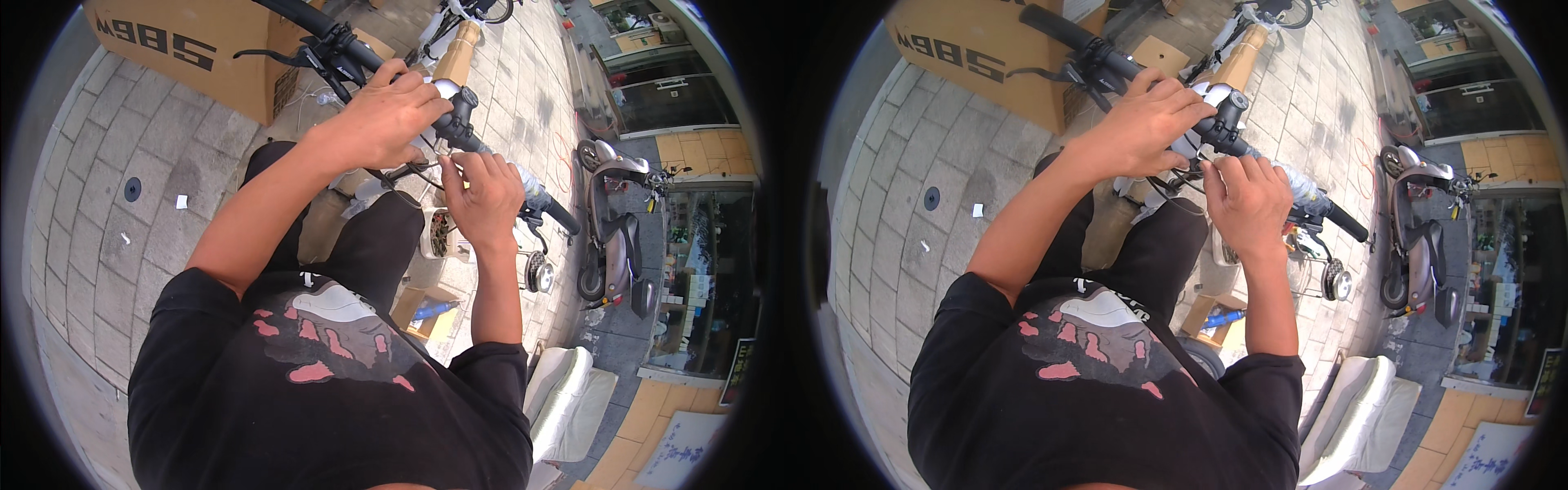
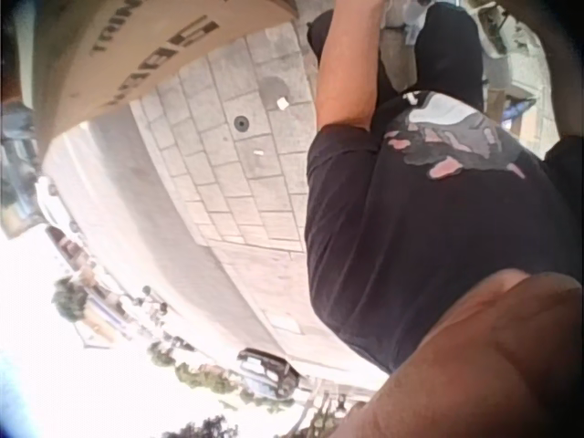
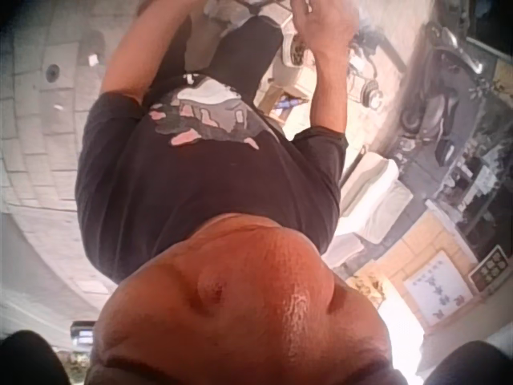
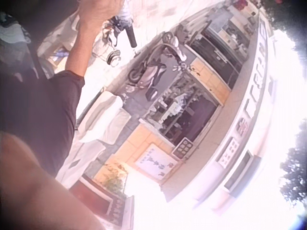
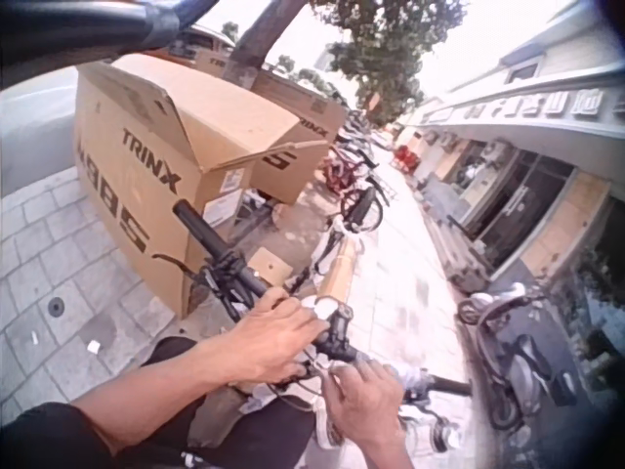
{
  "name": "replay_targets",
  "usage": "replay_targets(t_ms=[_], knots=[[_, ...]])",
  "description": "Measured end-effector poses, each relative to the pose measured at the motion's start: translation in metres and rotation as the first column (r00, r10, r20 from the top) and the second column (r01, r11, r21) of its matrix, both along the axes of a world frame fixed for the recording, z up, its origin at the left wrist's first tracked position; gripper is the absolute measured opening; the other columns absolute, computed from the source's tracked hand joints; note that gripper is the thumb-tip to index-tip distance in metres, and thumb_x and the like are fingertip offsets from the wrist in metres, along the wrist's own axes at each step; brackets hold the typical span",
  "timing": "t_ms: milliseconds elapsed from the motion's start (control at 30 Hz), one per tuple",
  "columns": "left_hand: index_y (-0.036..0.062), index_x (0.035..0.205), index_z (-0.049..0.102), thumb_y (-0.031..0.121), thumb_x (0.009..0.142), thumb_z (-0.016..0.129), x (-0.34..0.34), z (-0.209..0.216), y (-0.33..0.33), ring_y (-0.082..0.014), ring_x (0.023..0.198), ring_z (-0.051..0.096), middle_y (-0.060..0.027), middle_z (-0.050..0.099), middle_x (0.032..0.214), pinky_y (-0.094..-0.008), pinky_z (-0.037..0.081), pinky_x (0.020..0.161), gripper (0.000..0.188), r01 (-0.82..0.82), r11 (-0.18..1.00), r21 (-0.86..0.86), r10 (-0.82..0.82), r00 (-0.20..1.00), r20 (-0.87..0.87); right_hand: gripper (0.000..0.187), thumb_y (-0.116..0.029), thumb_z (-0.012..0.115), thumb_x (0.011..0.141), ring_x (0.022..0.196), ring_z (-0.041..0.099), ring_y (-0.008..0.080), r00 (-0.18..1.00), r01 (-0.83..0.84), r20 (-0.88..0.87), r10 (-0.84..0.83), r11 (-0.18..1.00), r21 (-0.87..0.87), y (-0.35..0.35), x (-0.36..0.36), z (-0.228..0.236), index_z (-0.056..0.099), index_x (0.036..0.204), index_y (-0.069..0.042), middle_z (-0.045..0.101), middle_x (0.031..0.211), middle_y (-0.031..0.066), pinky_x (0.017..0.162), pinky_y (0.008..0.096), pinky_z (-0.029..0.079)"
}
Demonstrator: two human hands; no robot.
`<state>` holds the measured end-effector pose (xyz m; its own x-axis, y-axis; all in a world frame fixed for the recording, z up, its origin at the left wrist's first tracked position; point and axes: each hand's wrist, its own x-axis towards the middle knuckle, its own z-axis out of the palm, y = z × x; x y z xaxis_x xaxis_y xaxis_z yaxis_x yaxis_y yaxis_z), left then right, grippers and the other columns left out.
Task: The person assembles a bicycle on a sidewalk. They attach and adjust the handlebar components, then unpack a box to retrieve a white disc brake rotor, which they place onto the front wheel hub.
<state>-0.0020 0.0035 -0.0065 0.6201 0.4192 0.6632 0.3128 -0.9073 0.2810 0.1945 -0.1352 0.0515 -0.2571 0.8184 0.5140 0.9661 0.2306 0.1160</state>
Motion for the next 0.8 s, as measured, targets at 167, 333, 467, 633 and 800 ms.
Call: replay_targets(t_ms=[167, 333, 467, 633, 800], knots=[[0.0083, 0.145, 0.073, 0.022, 0.074, 0.101, 0.003, -0.002, -0.002, -0.0297, 0.134, 0.065, -0.0067, 0.075, 0.136, -0.0497, 0.036, 0.127, 0.078, 0.006, 1.000, -0.015, -0.006, 0.999, 0.043, 0.019, -0.024, 0.091, 0.096, 0.074, 0.066, 0.0278, 0.992, -0.065, 0.107, 0.073, 0.995, -0.073, 0.007, 0.000, 0.021, 0.076, 0.091, -0.013, 0.068, 0.077, 0.0041, 0.071, 0.0444, 0.048], [0.0092, 0.144, 0.073, 0.024, 0.075, 0.101, 0.005, -0.005, -0.001, -0.0281, 0.133, 0.065, -0.0052, 0.075, 0.134, -0.0498, 0.036, 0.127, 0.076, -0.018, 1.000, -0.002, 0.018, 0.998, 0.062, 0.023, -0.024, 0.090, 0.096, 0.074, 0.066, 0.0279, 0.981, -0.048, 0.182, 0.070, 0.991, -0.121, 0.013, -0.004, 0.029, 0.072, 0.088, -0.013, 0.065, 0.075, 0.0046, 0.071, 0.0450, 0.048], [0.0094, 0.144, 0.073, 0.027, 0.077, 0.100, 0.005, -0.002, -0.002, -0.0273, 0.134, 0.065, -0.0048, 0.075, 0.134, -0.0494, 0.035, 0.129, 0.074, -0.016, 1.000, -0.016, 0.017, 0.999, 0.041, 0.025, -0.024, 0.088, 0.097, 0.075, 0.066, 0.0283, 0.963, -0.066, 0.247, 0.111, 0.981, -0.183, 0.017, -0.003, 0.038, 0.069, 0.086, -0.012, 0.065, 0.076, 0.0046, 0.071, 0.0456, 0.048], [0.0090, 0.145, 0.073, 0.031, 0.082, 0.098, 0.004, -0.001, -0.002, -0.0268, 0.133, 0.065, -0.0050, 0.076, 0.133, -0.0491, 0.034, 0.129, 0.072, -0.019, 0.999, -0.034, 0.021, 0.999, 0.046, 0.024, -0.023, 0.084, 0.098, 0.079, 0.068, 0.0314, 0.925, -0.072, 0.341, 0.165, 0.960, -0.270, 0.032, -0.011, 0.055, 0.066, 0.087, -0.011, 0.067, 0.078, 0.0063, 0.072, 0.0475, 0.050], [0.0084, 0.145, 0.074, 0.039, 0.084, 0.097, 0.007, -0.002, -0.001, -0.0274, 0.132, 0.065, -0.0053, 0.076, 0.133, -0.0495, 0.035, 0.128, 0.072, -0.020, 1.000, -0.004, 0.020, 0.998, 0.067, 0.024, -0.023, 0.084, 0.098, 0.079, 0.069, 0.0324, 0.944, -0.060, 0.291, 0.153, 0.950, -0.307, 0.033, -0.009, 0.059, 0.066, 0.088, -0.011, 0.067, 0.078, 0.0073, 0.072, 0.0481, 0.050]])
